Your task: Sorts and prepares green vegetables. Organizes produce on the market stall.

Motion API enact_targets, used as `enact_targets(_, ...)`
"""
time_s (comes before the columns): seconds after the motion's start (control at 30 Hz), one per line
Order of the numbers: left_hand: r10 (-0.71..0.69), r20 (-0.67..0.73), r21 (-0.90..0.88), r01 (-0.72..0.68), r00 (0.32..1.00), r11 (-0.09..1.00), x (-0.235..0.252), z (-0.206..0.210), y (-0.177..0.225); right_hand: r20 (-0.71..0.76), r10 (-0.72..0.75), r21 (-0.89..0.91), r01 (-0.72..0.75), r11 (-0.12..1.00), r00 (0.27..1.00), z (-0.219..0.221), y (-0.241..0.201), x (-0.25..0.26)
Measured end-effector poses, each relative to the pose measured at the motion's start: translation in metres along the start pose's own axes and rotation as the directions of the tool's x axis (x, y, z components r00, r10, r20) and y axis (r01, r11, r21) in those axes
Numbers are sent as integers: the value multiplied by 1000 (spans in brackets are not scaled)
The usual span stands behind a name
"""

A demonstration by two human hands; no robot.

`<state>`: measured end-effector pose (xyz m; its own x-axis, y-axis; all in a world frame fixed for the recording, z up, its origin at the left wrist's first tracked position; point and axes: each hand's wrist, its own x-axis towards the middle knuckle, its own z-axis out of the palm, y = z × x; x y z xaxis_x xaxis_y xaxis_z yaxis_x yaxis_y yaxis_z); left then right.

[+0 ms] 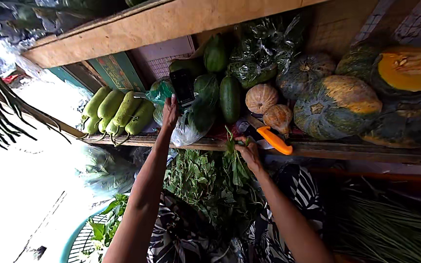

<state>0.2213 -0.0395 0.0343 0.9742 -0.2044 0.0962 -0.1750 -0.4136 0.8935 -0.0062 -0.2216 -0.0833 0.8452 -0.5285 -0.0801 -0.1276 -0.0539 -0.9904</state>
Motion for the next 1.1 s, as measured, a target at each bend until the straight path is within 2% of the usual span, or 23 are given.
enact_targets(0.1, -90, 129, -38, 96, 988, 995, 45, 12, -2, 10, 14, -1, -14, 1000, 1000, 0, -3, 0)
enact_targets(0.37, -268, 231, 24, 270, 935, 962, 93, 26, -1, -27, -91, -7, 91, 996, 995, 3, 3, -3)
enact_targets(0.47, -191, 224, 109, 170, 956, 979, 108, 24, 2, -23, -83, -10, 83, 996, 996, 4, 1, -4)
enact_targets(0.53, -69, 165, 151, 44, 984, 987, 123, 17, 4, -32, -90, -13, 90, 996, 995, 5, 1, -5)
enact_targets(0.6, 36, 89, 100, -45, 995, 994, 132, 10, 10, -35, -90, -12, 90, 996, 995, 5, -1, -6)
enact_targets(0.7, 45, 59, -29, -43, 997, 999, 130, -2, 31, -31, -85, -18, 84, 996, 996, 5, -2, -6)
enact_targets(0.77, 51, 69, -42, -48, 996, 998, 130, -9, 37, -33, -93, -20, 92, 996, 995, 6, 0, -6)
enact_targets(0.9, 50, 62, -47, -47, 997, 998, 122, -14, 41, -31, -84, -25, 84, 996, 996, 7, -1, -6)
enact_targets(0.97, 70, 68, -60, -66, 995, 996, 98, -6, 42, -34, -87, -20, 87, 996, 996, 7, 0, -6)
enact_targets(1.03, 126, 204, -53, -117, 971, 992, 45, 6, 41, -30, -95, -18, 95, 995, 995, 7, 1, -5)
enact_targets(1.1, 202, 372, -7, -215, 906, 977, -24, 22, 28, -22, -102, -13, 102, 995, 995, 7, 2, -5)
